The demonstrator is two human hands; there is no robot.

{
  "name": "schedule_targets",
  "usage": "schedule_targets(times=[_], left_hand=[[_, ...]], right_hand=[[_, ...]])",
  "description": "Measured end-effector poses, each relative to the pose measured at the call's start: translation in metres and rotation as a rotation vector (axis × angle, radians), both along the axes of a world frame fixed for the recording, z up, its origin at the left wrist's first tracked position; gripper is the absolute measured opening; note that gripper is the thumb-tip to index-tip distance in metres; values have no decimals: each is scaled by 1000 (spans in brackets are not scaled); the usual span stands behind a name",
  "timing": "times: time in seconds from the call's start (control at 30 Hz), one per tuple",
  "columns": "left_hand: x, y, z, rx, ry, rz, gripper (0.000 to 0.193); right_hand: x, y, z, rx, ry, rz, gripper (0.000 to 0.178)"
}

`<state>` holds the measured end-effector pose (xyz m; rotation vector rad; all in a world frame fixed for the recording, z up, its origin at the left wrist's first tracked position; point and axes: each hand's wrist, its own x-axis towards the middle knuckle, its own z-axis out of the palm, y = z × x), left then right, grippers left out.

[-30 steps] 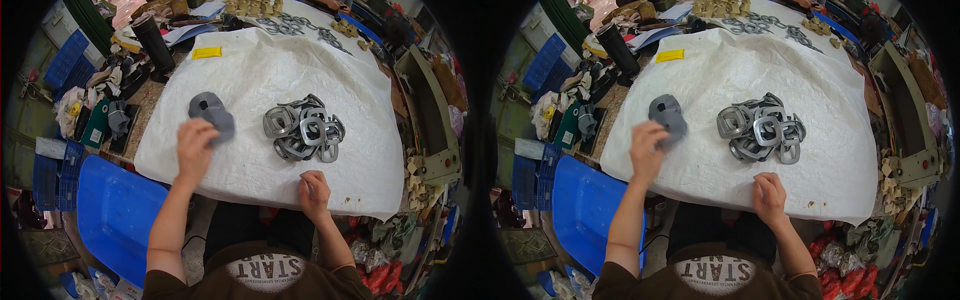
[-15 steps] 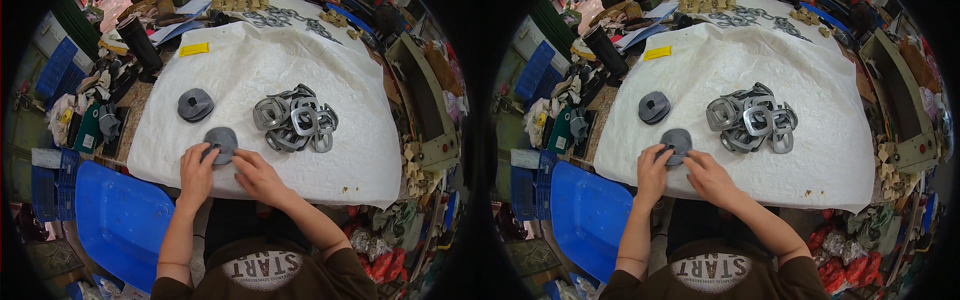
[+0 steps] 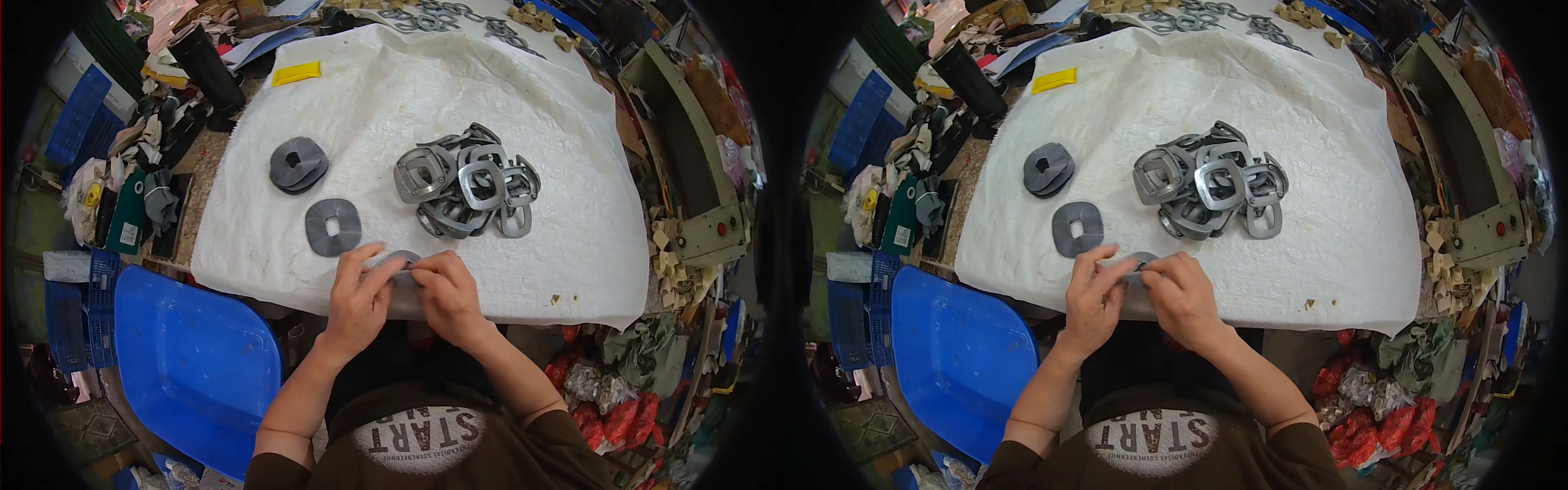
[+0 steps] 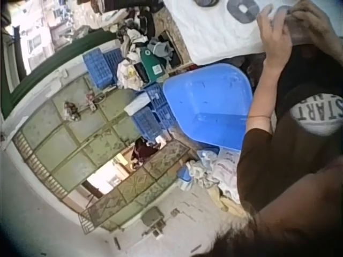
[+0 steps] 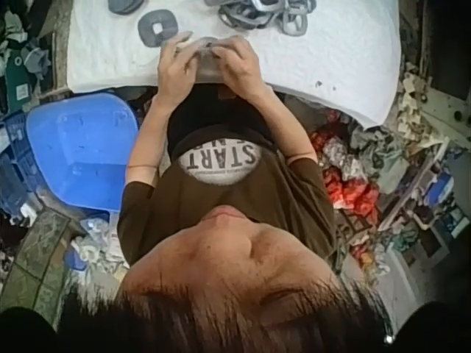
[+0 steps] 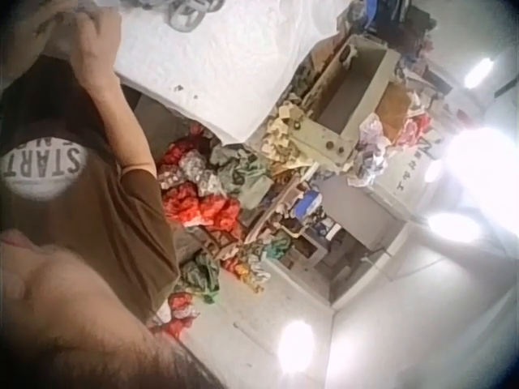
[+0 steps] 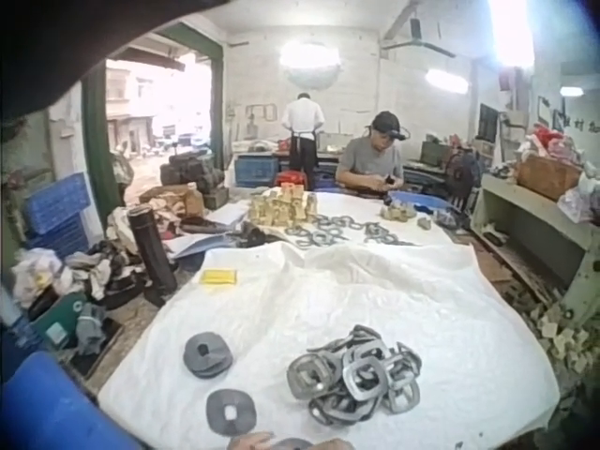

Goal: The recorder organizes metal buckle components and attaches foam or fabric padding to them, trimming the excess with scissors.

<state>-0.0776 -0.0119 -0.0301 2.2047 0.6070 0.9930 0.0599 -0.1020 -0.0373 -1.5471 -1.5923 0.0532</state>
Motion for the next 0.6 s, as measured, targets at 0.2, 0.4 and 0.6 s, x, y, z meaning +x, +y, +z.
schedule_targets(times=[0.2,0.4,0.6], left_hand=[[-7,-24,-25,-562,-2,3,28],[9,-49,1,-1167,-398,-156,30],[16,-42,10,-562,12,-110,32]], right_hand=[[8,-15,-3,136,-6,-144,26],[-8,-27,7,68,-98,-15,29],[-7,-38,20,-66,430,42,21]])
